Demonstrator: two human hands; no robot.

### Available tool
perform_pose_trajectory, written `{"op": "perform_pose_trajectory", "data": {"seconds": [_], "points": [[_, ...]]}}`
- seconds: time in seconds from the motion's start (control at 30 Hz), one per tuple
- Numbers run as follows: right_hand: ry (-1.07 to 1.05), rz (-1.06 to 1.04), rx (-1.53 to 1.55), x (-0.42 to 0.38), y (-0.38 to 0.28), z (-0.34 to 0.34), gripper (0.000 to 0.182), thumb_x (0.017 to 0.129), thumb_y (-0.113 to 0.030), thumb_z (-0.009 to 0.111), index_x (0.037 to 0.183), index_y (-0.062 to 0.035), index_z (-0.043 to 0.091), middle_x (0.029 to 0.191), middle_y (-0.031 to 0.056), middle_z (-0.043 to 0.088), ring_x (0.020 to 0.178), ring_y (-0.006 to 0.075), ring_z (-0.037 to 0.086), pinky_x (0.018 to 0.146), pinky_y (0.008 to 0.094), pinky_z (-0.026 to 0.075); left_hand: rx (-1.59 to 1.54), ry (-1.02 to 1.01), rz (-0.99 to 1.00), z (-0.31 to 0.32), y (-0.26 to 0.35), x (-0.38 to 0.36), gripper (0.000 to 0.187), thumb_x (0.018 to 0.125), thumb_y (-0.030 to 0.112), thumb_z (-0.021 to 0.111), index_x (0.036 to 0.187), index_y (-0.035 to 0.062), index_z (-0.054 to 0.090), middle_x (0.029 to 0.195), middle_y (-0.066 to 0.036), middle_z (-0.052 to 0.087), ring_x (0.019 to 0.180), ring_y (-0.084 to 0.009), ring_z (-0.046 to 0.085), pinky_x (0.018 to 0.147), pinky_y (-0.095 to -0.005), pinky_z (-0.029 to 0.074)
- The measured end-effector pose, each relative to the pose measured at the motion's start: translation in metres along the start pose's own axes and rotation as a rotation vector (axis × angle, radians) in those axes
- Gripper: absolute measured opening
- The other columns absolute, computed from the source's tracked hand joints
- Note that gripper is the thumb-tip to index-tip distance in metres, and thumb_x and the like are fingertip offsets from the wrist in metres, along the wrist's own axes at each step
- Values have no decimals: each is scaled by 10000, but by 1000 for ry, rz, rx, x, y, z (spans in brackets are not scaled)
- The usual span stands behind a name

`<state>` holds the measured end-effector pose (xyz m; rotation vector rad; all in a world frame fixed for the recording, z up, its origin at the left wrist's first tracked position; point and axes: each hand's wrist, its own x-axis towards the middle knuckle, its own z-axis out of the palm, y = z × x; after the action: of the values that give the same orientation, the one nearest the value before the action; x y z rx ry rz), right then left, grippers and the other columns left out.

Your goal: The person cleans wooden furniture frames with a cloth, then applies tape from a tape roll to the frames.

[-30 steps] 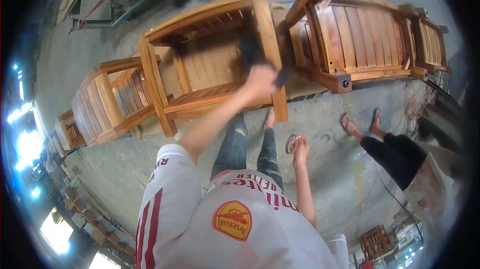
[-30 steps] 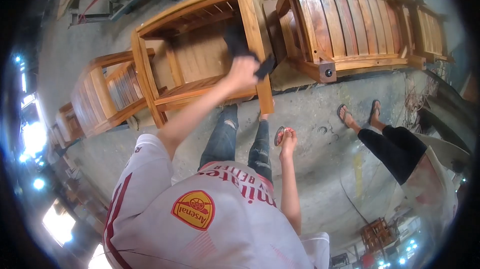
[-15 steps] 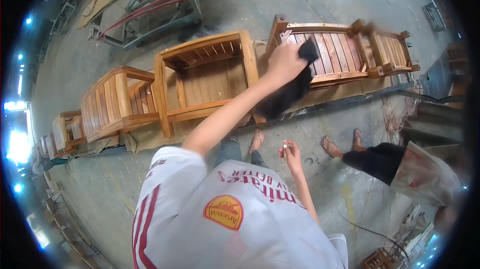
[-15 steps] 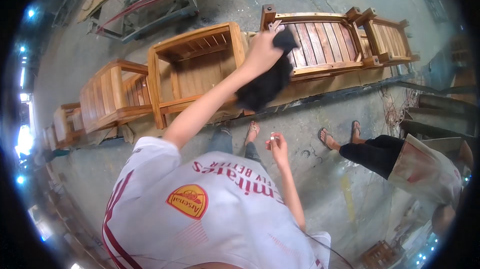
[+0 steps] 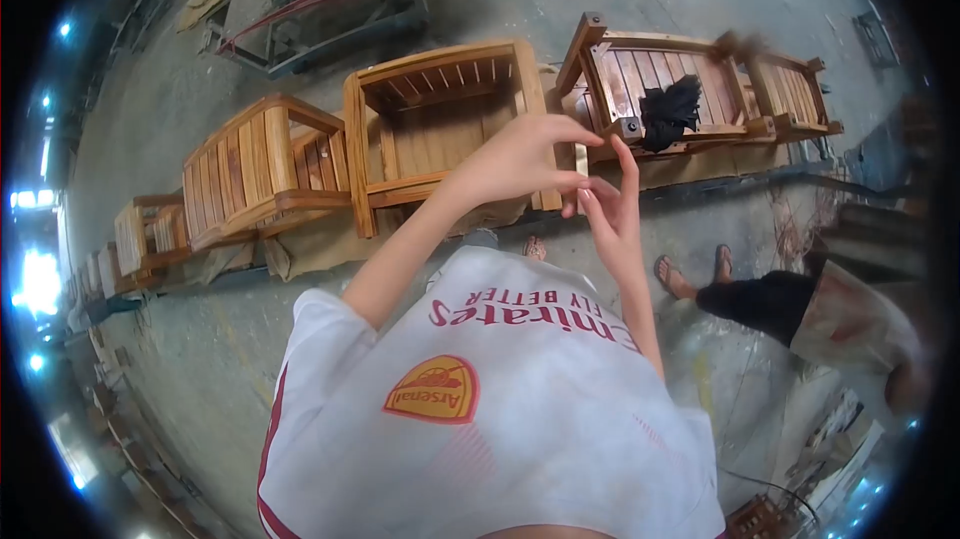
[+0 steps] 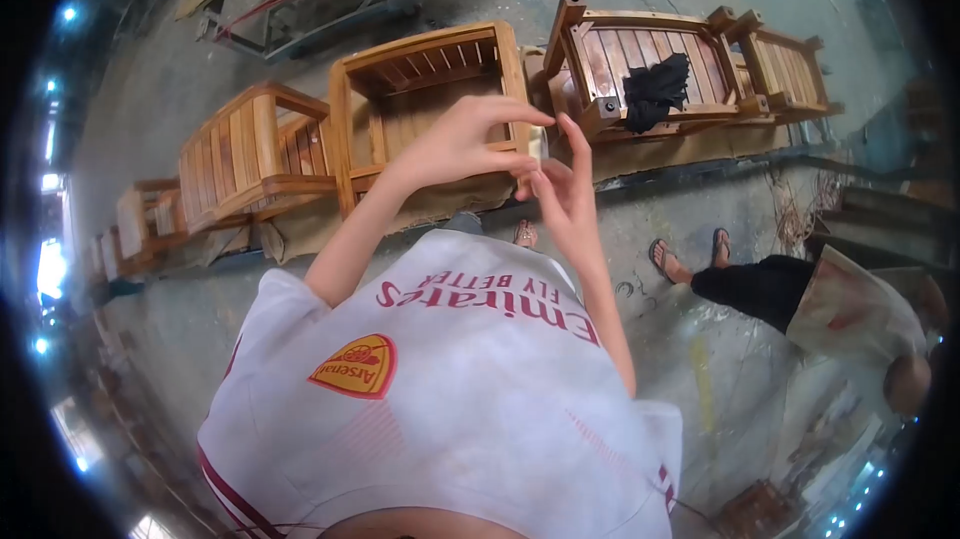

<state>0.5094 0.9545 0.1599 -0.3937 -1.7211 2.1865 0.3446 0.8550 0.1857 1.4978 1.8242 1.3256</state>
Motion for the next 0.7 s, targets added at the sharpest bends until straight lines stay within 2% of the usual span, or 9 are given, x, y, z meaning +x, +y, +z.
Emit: {"op": "perform_pose_trajectory", "data": {"seconds": [0.07,0.2,0.33,0.43,0.53,0.57,0.67,0.7], "points": [[-24,-49,-54,13,-9,23,486,962,39,440,1424,-83,352,983,113,611,779,121,593,752,256,495,-23,72,10,-18,4,-18,391,753,180,774,1097,21,681,1086,-142,675,988,-266,661,857,-348,509],[-112,-123,-244,39,-13,62,519,952,64,429,1443,-80,339,983,114,597,810,123,602,764,262,505,5,230,-107,-58,8,-37,316,770,161,759,1043,12,701,1061,-126,689,994,-272,661,880,-347,502],[-113,-74,-261,52,-10,95,525,955,83,423,1450,-42,298,1069,107,592,866,112,592,794,240,484,250,254,13,-87,-6,-49,280,765,177,750,993,20,712,1032,-96,696,971,-271,658,893,-367,472],[-93,-99,-328,59,0,108,498,959,72,436,1433,-26,320,1056,109,609,859,107,603,776,233,494,353,256,58,-94,-18,-60,209,769,184,733,923,44,715,1003,-65,694,1003,-255,637,899,-371,441],[-29,-73,-274,63,23,108,471,943,71,462,1398,-20,382,1054,162,647,804,139,650,737,270,521,391,278,71,-91,-31,-63,145,785,179,712,875,67,692,984,-41,680,1043,-242,609,899,-368,419],[-1,-90,-365,66,26,106,387,944,58,483,1325,2,447,965,148,678,771,127,656,714,263,526,363,289,52,-85,-36,-65,131,790,175,705,866,72,680,979,-37,672,1056,-242,600,899,-365,417],[88,17,-344,80,46,92,286,948,36,503,1234,22,495,878,124,688,745,117,660,678,248,525,252,341,-3,-64,-65,-67,137,810,196,674,883,88,630,961,-36,633,1034,-243,578,864,-377,422],[123,20,-352,84,50,92,162,957,12,518,1117,31,529,816,99,684,706,114,653,640,241,517,192,381,-43,-55,-78,-64,136,807,193,676,879,87,629,962,-42,630,1027,-251,579,861,-375,424]]}}
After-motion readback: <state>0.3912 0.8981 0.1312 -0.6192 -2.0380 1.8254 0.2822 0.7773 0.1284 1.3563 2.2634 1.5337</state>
